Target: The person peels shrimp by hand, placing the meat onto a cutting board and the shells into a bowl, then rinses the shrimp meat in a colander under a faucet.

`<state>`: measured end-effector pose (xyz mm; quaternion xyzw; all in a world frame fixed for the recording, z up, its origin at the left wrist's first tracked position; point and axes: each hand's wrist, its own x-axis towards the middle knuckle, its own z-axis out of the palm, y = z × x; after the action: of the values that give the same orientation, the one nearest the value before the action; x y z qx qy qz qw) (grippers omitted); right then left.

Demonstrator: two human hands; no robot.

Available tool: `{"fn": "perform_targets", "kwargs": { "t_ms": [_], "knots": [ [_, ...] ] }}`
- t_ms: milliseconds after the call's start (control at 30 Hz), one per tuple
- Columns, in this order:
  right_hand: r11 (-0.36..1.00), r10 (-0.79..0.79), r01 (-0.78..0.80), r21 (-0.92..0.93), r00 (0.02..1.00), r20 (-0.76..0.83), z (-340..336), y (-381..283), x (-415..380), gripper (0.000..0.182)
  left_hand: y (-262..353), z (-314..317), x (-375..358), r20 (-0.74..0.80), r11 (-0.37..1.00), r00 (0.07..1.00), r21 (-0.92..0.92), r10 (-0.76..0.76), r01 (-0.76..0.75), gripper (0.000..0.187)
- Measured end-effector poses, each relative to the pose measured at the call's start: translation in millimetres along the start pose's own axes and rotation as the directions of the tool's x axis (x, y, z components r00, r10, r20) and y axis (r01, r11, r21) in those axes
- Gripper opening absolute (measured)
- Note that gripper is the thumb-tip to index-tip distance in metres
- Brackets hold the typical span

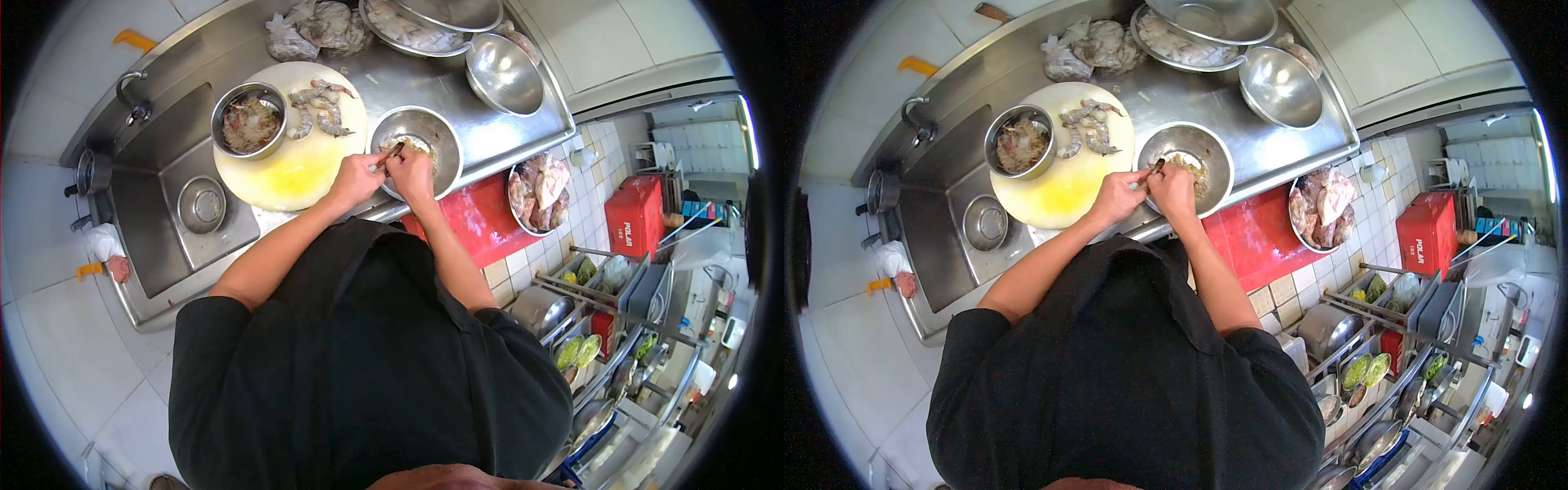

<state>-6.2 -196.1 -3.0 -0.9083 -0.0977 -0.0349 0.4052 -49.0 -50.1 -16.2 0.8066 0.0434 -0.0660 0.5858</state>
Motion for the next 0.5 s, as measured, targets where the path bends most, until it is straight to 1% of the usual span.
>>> {"fn": "perform_targets", "kwargs": {
  "t_ms": [33, 67, 133, 167, 233, 267, 333, 367, 433, 467, 500],
  "knots": [
    [1.000, -0.011, 0.011, -0.008, 1.000, 0.007, -2.4, 2.1, 0.9, 0.020, 1.2, -1.0, 0.1, 0.019, 1.000, 1.000, -0.016, -0.022, 0.022, 0.039],
    [1.000, -0.021, 0.022, -0.016, 1.000, 0.014, -4.6, 3.7, 1.6, 0.020, -0.4, -3.2, 1.5, 0.045, 0.999, 0.999, -0.053, 0.005, -0.003, 0.041],
    [1.000, 0.019, -0.020, 0.018, 1.000, 0.022, -9.2, 6.9, 1.8, 0.020, -1.8, -8.7, 4.8, 0.092, 0.990, 0.994, -0.130, 0.061, -0.049, 0.044],
    [0.999, 0.040, -0.041, 0.035, 0.999, 0.025, -12.0, 8.8, 1.9, 0.020, -2.1, -9.1, 4.5, 0.102, 0.995, 0.994, -0.100, 0.033, -0.023, 0.045],
    [0.999, 0.037, -0.037, -0.028, 0.999, -0.023, -12.4, 22.4, 2.2, 0.020, 7.2, -12.1, 2.0, 0.124, 0.999, 0.992, -0.039, -0.022, 0.027, 0.049],
    [0.998, 0.033, -0.036, -0.060, 0.998, -0.046, -12.7, 28.7, 2.0, 0.019, 4.5, -9.5, 3.4, 0.119, 1.000, 0.993, -0.016, -0.008, 0.010, 0.050],
    [0.992, -0.040, 0.033, -0.125, 0.997, -0.060, -14.3, 33.6, 0.3, 0.019, 4.6, -6.1, 5.1, 0.107, 0.999, 0.994, 0.031, 0.018, -0.021, 0.051],
    [0.985, -0.078, 0.068, -0.156, 0.995, -0.063, -15.2, 35.6, -0.1, 0.019, 4.0, -6.4, 5.1, 0.136, 0.999, 0.990, 0.039, -0.027, 0.021, 0.051],
    [0.988, -0.120, 0.105, -0.116, 0.983, -0.137, -20.1, 41.5, 3.0, 0.018, 26.4, -14.7, 0.3, 0.195, 0.993, 0.974, 0.059, -0.113, 0.104, 0.050],
    [0.988, -0.139, 0.123, -0.098, 0.975, -0.176, -24.6, 46.5, 5.8, 0.018, 23.6, -14.7, -0.7, 0.190, 0.993, 0.977, 0.087, -0.099, 0.084, 0.049],
    [0.988, -0.108, 0.078, -0.135, 0.966, -0.234, -32.1, 57.9, 9.9, 0.018, 18.2, -15.5, -1.7, 0.186, 0.991, 0.979, 0.115, -0.085, 0.064, 0.048]
  ]
}}
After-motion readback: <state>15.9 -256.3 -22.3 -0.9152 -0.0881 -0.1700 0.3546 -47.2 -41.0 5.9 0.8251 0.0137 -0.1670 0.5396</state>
